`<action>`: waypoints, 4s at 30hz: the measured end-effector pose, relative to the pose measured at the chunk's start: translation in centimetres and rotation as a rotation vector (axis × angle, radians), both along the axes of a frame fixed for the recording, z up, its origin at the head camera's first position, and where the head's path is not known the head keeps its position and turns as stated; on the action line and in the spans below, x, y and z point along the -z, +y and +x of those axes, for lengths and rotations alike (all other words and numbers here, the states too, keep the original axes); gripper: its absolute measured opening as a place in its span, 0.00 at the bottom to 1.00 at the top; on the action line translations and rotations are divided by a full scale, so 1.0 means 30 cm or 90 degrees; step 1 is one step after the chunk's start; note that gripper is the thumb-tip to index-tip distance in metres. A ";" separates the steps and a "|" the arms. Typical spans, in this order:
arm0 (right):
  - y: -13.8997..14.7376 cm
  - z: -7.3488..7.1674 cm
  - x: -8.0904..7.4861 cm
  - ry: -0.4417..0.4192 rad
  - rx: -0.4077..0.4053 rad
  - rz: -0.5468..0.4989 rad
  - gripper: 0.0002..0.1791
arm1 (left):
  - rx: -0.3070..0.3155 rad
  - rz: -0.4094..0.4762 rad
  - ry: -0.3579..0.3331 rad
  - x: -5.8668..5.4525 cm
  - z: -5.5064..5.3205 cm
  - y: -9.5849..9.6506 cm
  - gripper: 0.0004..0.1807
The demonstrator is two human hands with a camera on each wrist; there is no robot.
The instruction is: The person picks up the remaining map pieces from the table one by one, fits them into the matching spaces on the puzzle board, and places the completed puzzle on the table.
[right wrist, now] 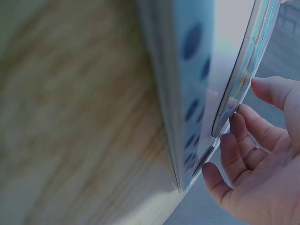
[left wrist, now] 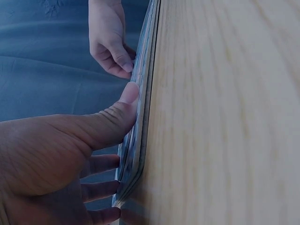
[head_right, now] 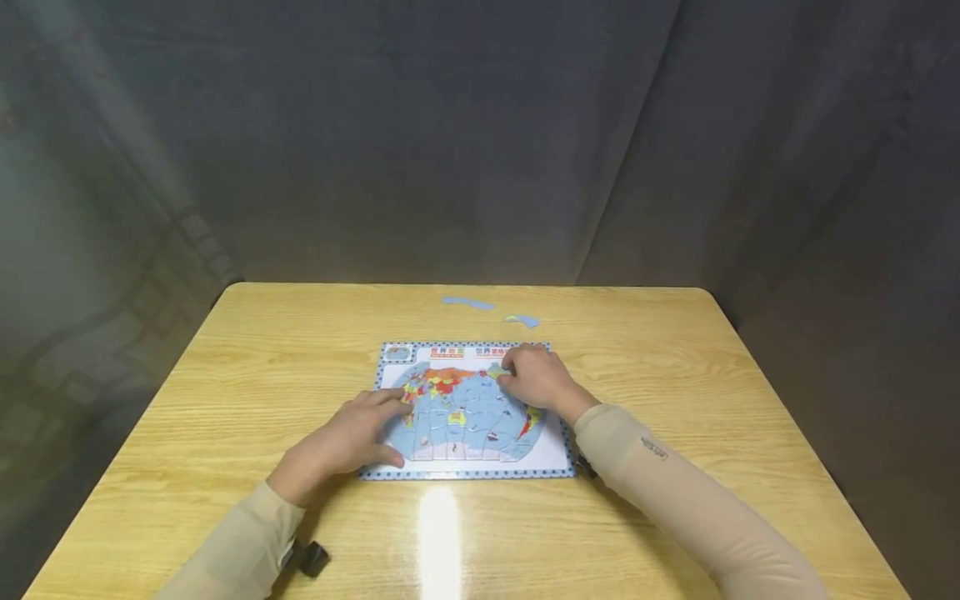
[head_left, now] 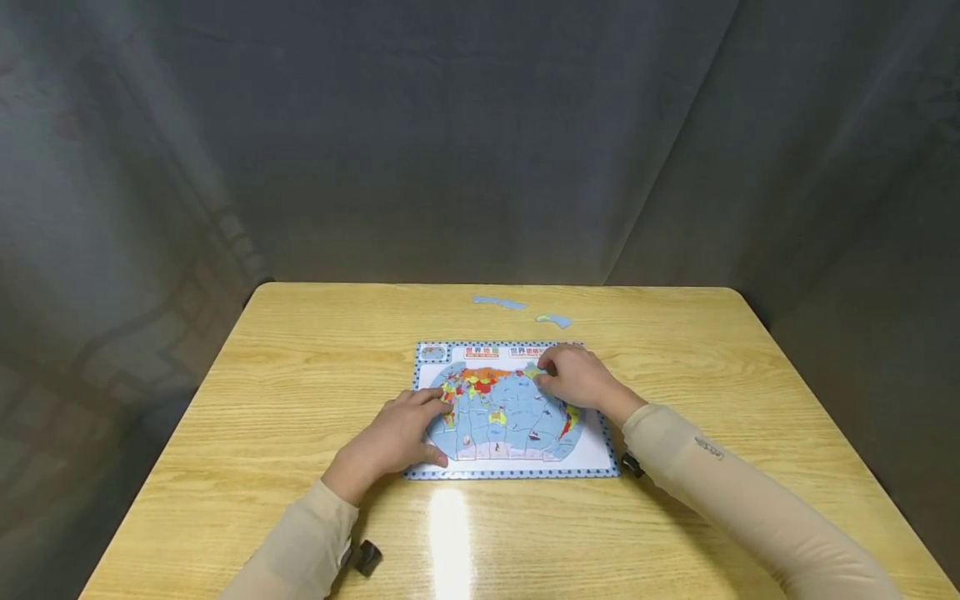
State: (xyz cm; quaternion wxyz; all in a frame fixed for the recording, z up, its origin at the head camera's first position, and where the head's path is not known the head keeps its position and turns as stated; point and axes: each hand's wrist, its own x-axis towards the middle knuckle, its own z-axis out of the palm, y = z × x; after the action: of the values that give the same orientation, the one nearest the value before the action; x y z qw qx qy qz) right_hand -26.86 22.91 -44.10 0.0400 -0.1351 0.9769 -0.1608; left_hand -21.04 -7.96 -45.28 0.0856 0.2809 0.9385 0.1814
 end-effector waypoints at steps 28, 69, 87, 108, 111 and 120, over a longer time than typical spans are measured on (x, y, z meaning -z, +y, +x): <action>0.018 0.017 -0.012 -0.054 0.039 -0.099 0.17 | -0.001 -0.002 0.002 0.011 -0.008 -0.003 0.45; 0.108 -0.232 -0.043 -0.009 0.143 -0.064 0.17 | -0.006 0.006 0.008 0.008 0.021 0.001 0.45; 0.150 -0.261 -0.019 -0.017 0.170 0.004 0.21 | 0.002 -0.002 0.017 0.016 0.033 0.000 0.45; 0.143 -0.272 -0.006 -0.008 0.161 0.044 0.18 | -0.004 -0.013 0.027 0.019 0.026 0.005 0.45; 0.143 -0.271 -0.005 -0.008 0.158 0.042 0.18 | -0.005 -0.014 0.026 0.019 0.024 0.005 0.45; 0.138 -0.253 -0.019 -0.009 0.147 0.029 0.17 | -0.009 -0.014 0.020 0.016 0.021 0.002 0.46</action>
State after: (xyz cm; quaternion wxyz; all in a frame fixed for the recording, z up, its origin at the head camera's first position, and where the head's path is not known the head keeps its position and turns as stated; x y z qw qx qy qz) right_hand -34.45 27.06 -43.54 0.0309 -0.0194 0.9891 -0.1429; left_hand -20.40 -7.90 -45.74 0.0728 0.2760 0.9437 0.1670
